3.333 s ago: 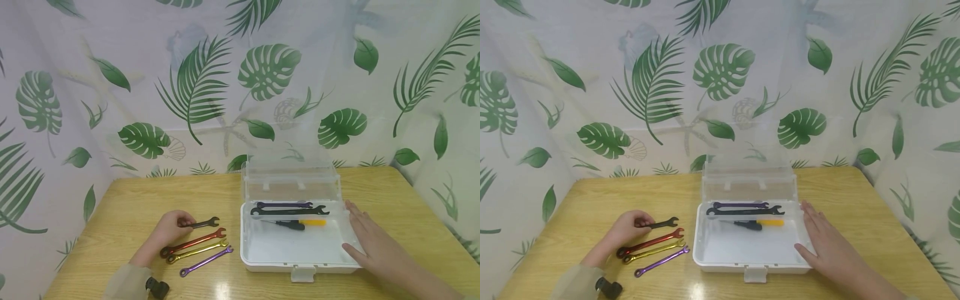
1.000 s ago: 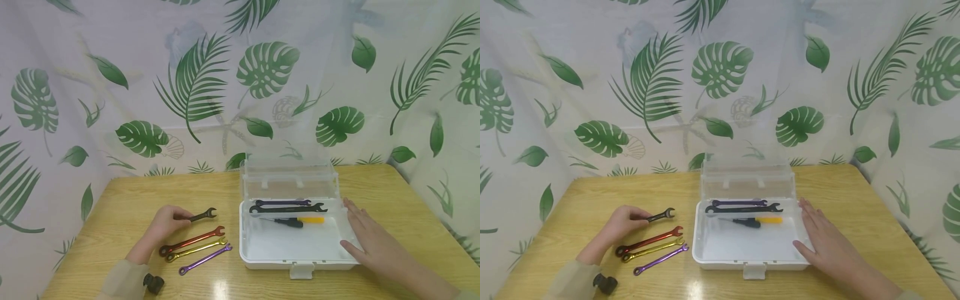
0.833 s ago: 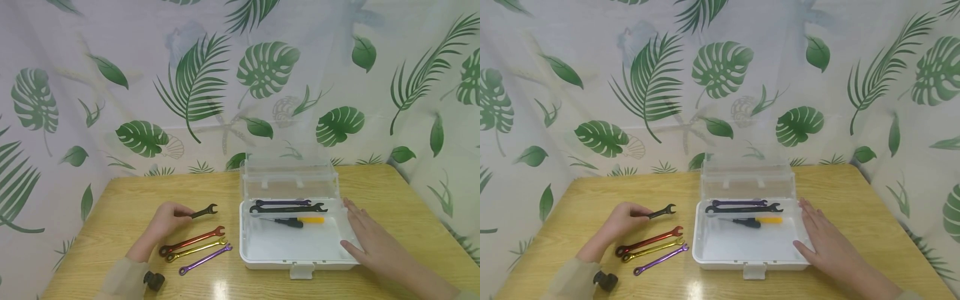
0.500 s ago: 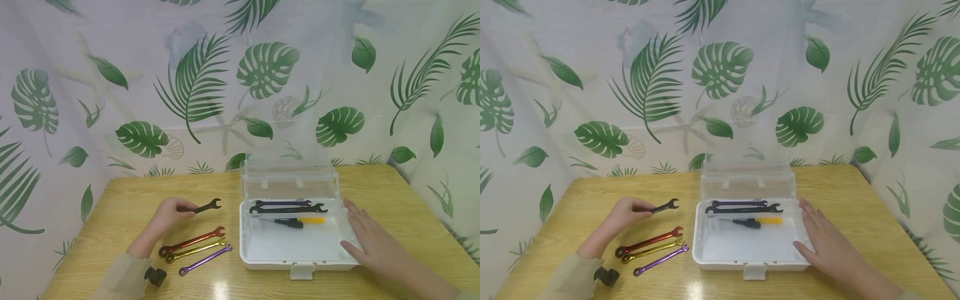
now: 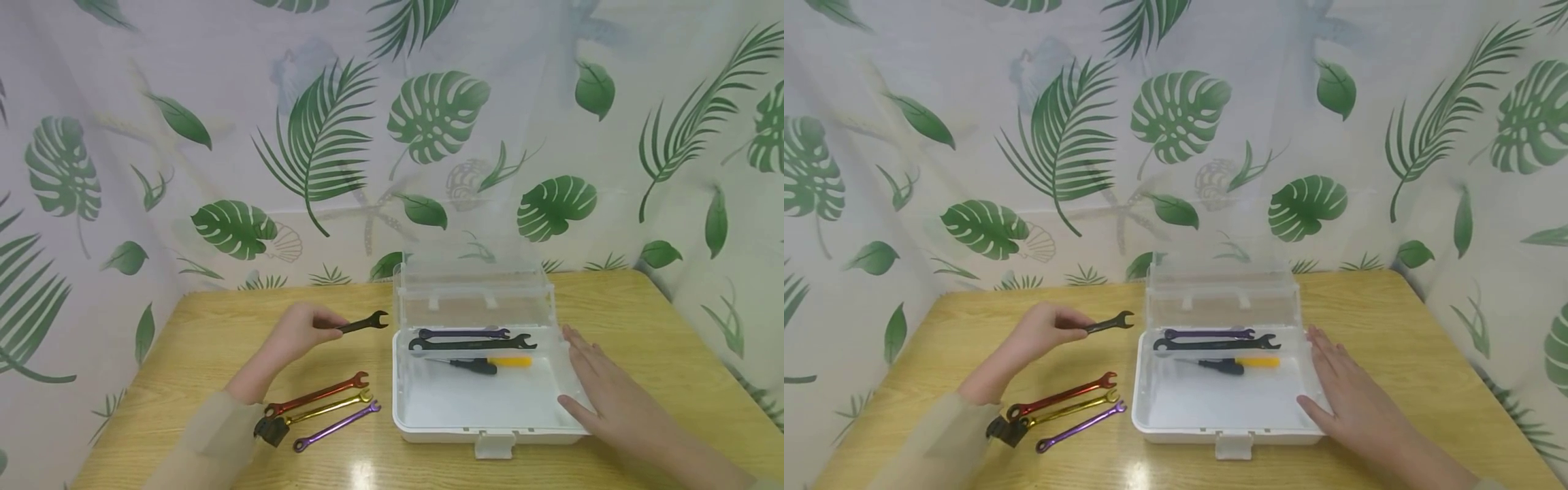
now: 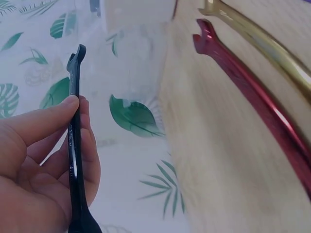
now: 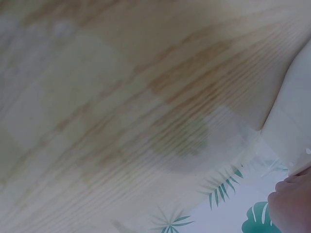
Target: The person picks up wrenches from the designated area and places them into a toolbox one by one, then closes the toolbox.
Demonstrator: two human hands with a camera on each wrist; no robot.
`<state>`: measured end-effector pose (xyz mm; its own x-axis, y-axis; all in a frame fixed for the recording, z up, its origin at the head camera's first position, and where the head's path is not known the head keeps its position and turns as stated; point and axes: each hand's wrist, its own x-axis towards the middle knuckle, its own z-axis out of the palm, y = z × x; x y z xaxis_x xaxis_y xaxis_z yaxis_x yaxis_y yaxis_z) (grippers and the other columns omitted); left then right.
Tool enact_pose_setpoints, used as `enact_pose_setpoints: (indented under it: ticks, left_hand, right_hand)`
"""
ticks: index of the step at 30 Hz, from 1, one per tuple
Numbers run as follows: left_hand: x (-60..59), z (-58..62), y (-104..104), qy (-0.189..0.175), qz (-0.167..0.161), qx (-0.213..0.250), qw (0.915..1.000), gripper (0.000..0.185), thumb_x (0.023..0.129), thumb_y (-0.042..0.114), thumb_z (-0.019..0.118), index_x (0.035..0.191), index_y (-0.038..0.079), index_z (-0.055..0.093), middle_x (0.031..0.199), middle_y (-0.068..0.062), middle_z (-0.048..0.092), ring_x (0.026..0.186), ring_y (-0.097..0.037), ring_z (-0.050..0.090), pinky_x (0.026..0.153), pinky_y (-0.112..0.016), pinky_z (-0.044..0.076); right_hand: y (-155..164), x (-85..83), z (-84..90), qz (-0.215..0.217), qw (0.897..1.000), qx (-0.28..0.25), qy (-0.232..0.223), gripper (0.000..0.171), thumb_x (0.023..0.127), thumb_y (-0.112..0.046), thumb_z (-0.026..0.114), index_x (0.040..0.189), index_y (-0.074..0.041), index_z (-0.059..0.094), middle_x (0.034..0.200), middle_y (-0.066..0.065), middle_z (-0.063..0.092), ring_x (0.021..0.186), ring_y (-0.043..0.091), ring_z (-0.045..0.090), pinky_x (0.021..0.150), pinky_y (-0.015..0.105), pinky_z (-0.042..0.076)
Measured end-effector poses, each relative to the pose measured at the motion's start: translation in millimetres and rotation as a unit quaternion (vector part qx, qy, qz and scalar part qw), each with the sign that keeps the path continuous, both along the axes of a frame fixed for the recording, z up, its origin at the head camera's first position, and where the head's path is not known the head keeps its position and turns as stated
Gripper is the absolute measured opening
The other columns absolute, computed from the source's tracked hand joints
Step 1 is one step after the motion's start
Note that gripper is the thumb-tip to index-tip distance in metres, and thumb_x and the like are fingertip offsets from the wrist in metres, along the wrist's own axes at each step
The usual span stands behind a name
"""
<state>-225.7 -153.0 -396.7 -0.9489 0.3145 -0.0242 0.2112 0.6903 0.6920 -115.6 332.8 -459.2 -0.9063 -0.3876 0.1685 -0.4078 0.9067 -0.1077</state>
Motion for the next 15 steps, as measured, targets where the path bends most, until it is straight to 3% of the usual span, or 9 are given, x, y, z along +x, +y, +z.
enact_pose_setpoints:
  ticks: [6,12,15]
  left_hand:
    - [-4.7,11.3,22,0.016,-0.044,0.002,0.9989,0.017,0.097,0.005,0.075,0.113,0.002,0.081,0.112,-0.015,0.081,0.103,-0.029,0.077,0.092,-0.042,0.063]
    - [-8.0,20.0,45,0.028,-0.07,-0.006,0.9972,0.017,0.098,0.005,0.075,0.113,0.003,0.081,0.112,-0.014,0.081,0.102,-0.027,0.077,0.091,-0.039,0.063]
    - [-8.7,23.3,57,0.028,-0.076,-0.011,0.9967,0.017,0.098,0.005,0.075,0.113,0.004,0.082,0.112,-0.013,0.081,0.1,-0.025,0.077,0.089,-0.036,0.063]
  right_hand:
    - [0,0.2,-2.5,0.0,1.0,-0.007,-0.009,0.084,0.106,-0.04,0.062,0.162,0.011,0.025,0.177,0.024,0.016,0.167,0.032,0.01,0.118,0.007,-0.021]
    - [1,0.7,-5.8,0.009,1.0,-0.007,0.016,0.084,0.106,-0.038,0.063,0.162,0.011,0.025,0.178,0.022,0.014,0.166,0.011,-0.01,0.119,0.007,-0.019]
    - [2,0.4,-7.5,0.011,1.0,-0.006,0.025,0.084,0.105,-0.039,0.063,0.163,0.01,0.025,0.178,0.021,0.015,0.164,0.004,-0.013,0.12,0.007,-0.019]
